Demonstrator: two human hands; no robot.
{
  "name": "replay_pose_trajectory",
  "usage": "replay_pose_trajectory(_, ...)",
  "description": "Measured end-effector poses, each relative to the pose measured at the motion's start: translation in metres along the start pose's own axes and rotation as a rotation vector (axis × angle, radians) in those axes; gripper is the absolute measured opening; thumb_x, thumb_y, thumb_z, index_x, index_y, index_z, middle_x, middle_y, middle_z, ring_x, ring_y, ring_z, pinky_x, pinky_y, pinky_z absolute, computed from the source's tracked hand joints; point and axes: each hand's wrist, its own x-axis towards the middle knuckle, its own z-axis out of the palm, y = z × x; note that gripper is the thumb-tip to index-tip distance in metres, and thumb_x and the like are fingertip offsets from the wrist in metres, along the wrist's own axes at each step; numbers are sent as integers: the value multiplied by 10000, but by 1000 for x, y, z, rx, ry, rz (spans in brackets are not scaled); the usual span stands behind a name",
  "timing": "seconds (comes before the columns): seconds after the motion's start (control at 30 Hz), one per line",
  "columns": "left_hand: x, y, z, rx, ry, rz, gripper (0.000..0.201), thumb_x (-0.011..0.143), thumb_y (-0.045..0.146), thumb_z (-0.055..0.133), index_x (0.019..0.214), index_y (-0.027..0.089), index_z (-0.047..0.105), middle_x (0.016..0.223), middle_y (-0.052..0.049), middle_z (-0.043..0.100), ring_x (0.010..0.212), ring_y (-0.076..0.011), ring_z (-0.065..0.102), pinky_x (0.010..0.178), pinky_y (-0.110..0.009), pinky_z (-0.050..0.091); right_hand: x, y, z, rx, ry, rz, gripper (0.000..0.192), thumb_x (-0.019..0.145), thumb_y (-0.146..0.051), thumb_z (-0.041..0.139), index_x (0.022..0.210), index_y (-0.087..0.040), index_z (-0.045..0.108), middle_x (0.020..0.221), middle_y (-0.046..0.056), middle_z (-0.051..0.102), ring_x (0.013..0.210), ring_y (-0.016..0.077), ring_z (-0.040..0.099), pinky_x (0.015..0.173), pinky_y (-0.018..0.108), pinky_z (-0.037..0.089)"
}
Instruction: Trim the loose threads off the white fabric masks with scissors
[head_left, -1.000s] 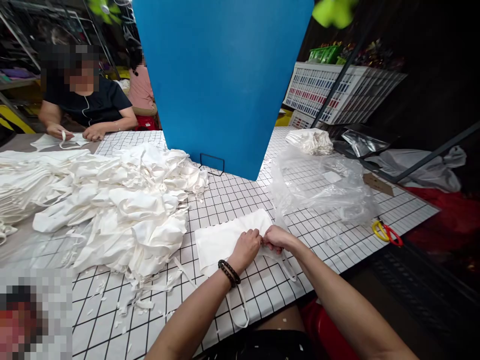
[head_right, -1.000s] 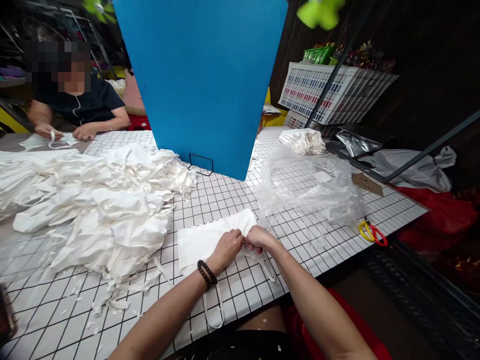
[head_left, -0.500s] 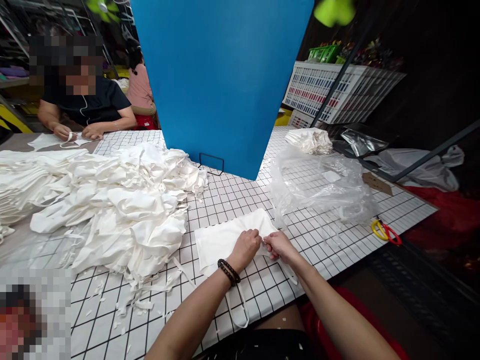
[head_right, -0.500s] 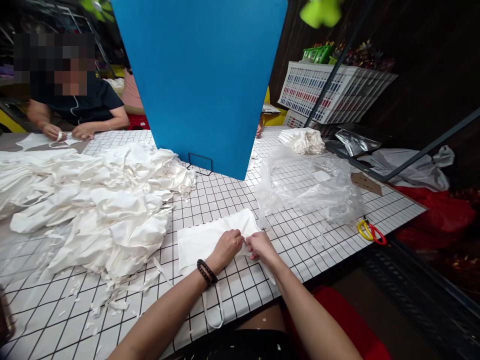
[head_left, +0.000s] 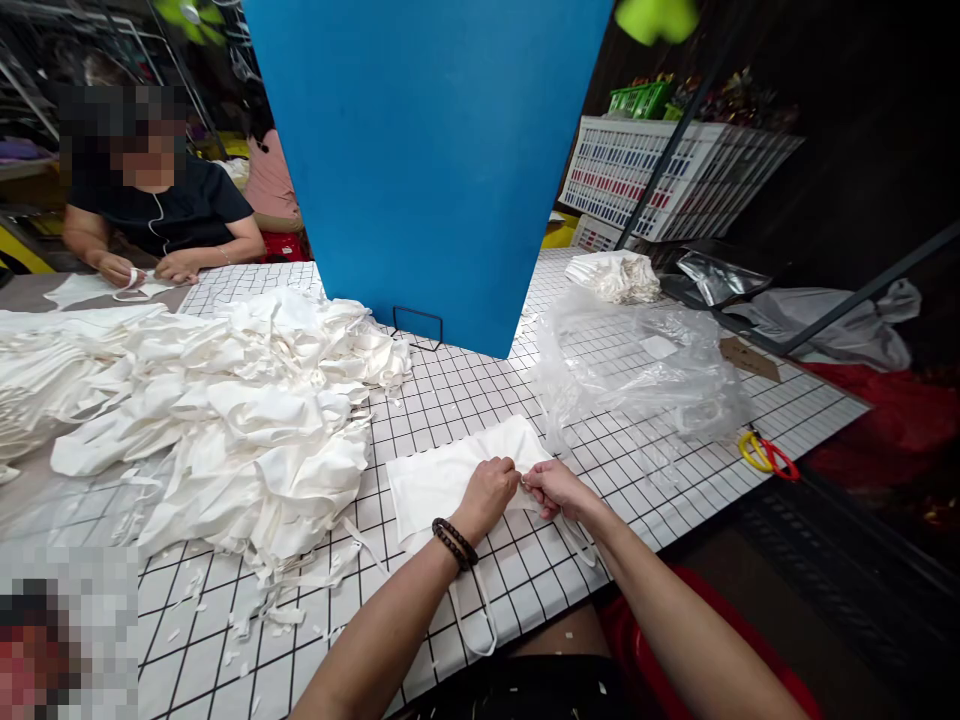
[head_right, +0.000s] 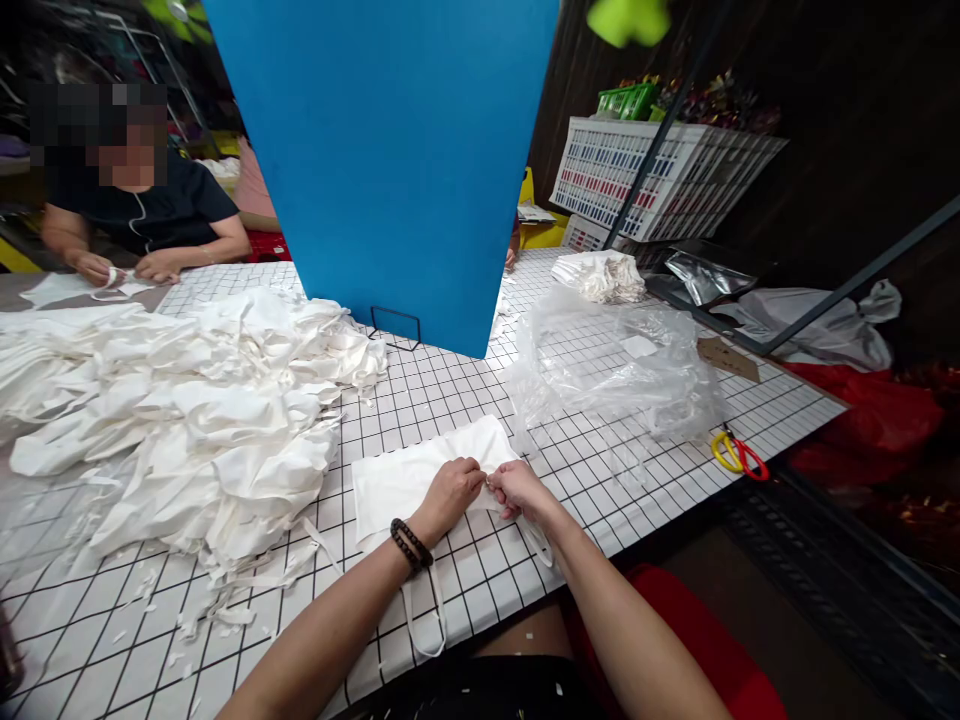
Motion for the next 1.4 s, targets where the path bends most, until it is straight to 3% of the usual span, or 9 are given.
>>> replay_pose_trajectory(0.3,0,1,1,-27,-1,-2,219,909,128,505,770,163,671,813,-57,620,779,-187,566,722,-316,439,-2,-3,4,50,69,-8,254,950,-339,569,1104,-138,592,1005,51,630,788,152,632,673,309,556)
replay_pose_trajectory(0.53,1,2,-6,-68,-3,-48,203,904,150,508,849,173,702,863,-70,635,822,-200,575,752,-324,455,-17,7,16,72,68,-103,220,1004,-299,433,1036,-125,563,790,6,626,498,72,534,515,229,513)
replay_pose_trajectory(0.7,-4,5,-26,-100,-30,-36,252,830,177,571,1050,190,694,1048,-91,628,970,-233,558,851,-359,459,-50,26,19,-95,27,-233,240,961,-267,411,909,-124,597,784,73,695,470,100,569,504,246,509)
replay_pose_trajectory(0.8,-12,10,-40,-111,-73,6,395,806,244,595,1198,220,634,1198,-90,597,1083,-262,528,936,-398,437,-76,39,7,-298,37,-347,239,885,-297,519,765,-139,652,743,73,707,615,189,653,598,299,527)
replay_pose_trajectory(0.9,-26,18,-49,-103,-96,7,556,884,310,491,1421,183,420,1407,-111,485,1247,-288,447,1053,-459,354,-82,40,-8,-508,186,-482,272,886,-253,476,977,-122,697,1004,139,709,1011,299,632,909,416,467)
replay_pose_trajectory(1.0,-50,19,-50,-8,-107,-110,666,954,373,350,1524,108,128,1554,-136,278,1403,-304,273,1133,-514,227,-64,34,-17,-685,312,-608,451,907,-160,363,1321,-122,538,1419,134,487,1361,267,357,1131,430,230)
replay_pose_trajectory(1.07,-69,13,-49,92,-117,-220,677,967,444,301,1528,115,113,1578,-126,207,1445,-315,175,1150,-542,167,-49,31,-20,-791,324,-664,499,895,-156,392,1387,-174,475,1503,68,390,1418,232,258,1162,428,155)
replay_pose_trajectory(1.23,-103,-13,-56,249,-72,-482,811,922,637,275,1518,94,177,1579,-159,160,1453,-354,111,1147,-564,162,-32,25,-19,-950,439,-655,404,926,-216,377,1277,-158,569,1389,146,523,1300,327,438,1077,564,253)
replay_pose_trajectory(1.4,-104,-16,-63,275,-61,-593,742,936,595,301,1505,121,246,1574,-146,190,1448,-355,143,1143,-575,170,-11,-1,-5,-968,450,-725,441,938,-232,403,1365,-145,474,1476,121,421,1367,254,351,1100,395,286)
